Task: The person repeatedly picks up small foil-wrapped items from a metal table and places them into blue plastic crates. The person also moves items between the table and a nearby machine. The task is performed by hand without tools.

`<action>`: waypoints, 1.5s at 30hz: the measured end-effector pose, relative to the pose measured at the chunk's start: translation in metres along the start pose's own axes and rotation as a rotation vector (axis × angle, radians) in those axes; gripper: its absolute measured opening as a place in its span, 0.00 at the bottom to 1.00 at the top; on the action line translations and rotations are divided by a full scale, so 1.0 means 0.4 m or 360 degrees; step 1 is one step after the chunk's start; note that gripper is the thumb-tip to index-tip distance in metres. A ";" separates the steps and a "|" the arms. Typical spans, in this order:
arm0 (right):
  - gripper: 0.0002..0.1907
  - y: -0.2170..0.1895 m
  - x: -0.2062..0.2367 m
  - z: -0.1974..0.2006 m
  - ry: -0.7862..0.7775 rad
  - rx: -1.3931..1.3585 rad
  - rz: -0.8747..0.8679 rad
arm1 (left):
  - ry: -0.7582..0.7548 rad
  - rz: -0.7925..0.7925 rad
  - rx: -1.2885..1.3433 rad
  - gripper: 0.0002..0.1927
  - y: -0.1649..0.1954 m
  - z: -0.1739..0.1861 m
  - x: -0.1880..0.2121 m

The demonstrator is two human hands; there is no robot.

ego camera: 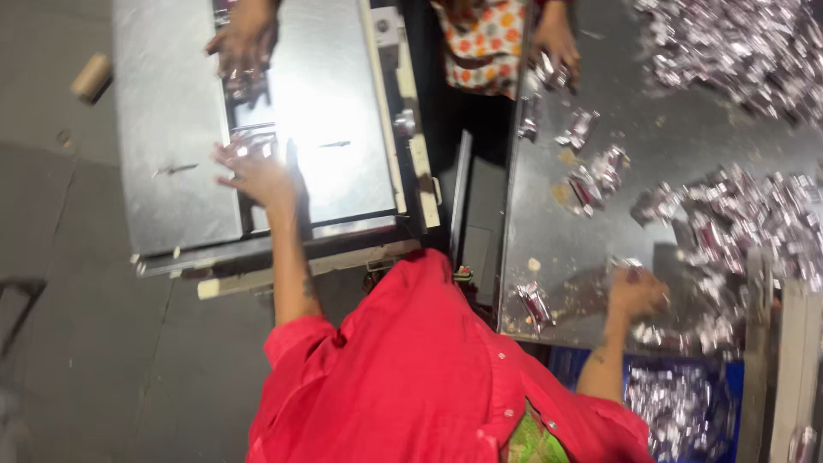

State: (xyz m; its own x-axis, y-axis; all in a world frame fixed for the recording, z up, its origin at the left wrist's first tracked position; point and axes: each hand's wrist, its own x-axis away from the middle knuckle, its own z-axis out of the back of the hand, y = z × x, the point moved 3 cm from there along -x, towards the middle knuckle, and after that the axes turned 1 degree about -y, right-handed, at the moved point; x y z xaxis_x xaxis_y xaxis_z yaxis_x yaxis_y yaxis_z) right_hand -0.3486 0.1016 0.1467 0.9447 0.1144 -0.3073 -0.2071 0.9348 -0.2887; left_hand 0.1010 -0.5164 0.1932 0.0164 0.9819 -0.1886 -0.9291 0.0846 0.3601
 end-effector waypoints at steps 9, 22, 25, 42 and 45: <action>0.26 -0.157 0.092 -0.044 -0.0084 -0.0168 0.0219 | -0.0415 -0.0511 0.0247 0.50 0.249 0.003 0.101; 0.33 -0.183 0.128 0.045 -0.0552 -0.1359 -0.0417 | -0.2861 -0.0538 0.1621 0.40 0.874 -0.287 0.986; 0.30 -0.174 0.123 0.043 -0.0738 -0.1648 -0.0334 | -0.3006 -0.0021 0.1725 0.35 0.901 -0.369 1.089; 0.31 0.332 -0.354 -0.037 0.0112 -0.0023 -0.0567 | -0.2121 0.0776 0.3283 0.33 0.625 0.062 0.547; 0.31 0.258 -0.358 -0.104 0.0119 0.0007 -0.0411 | -0.1605 0.0577 0.3459 0.28 0.473 0.155 0.426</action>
State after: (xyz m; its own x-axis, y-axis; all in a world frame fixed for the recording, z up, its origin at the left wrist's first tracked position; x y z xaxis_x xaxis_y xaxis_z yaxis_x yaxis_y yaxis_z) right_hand -0.5157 0.1678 0.1231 0.9446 -0.1530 -0.2903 0.0394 0.9311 -0.3625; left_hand -0.0492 -0.3227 0.2860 0.7153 0.6845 0.1410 0.5829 -0.6956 0.4200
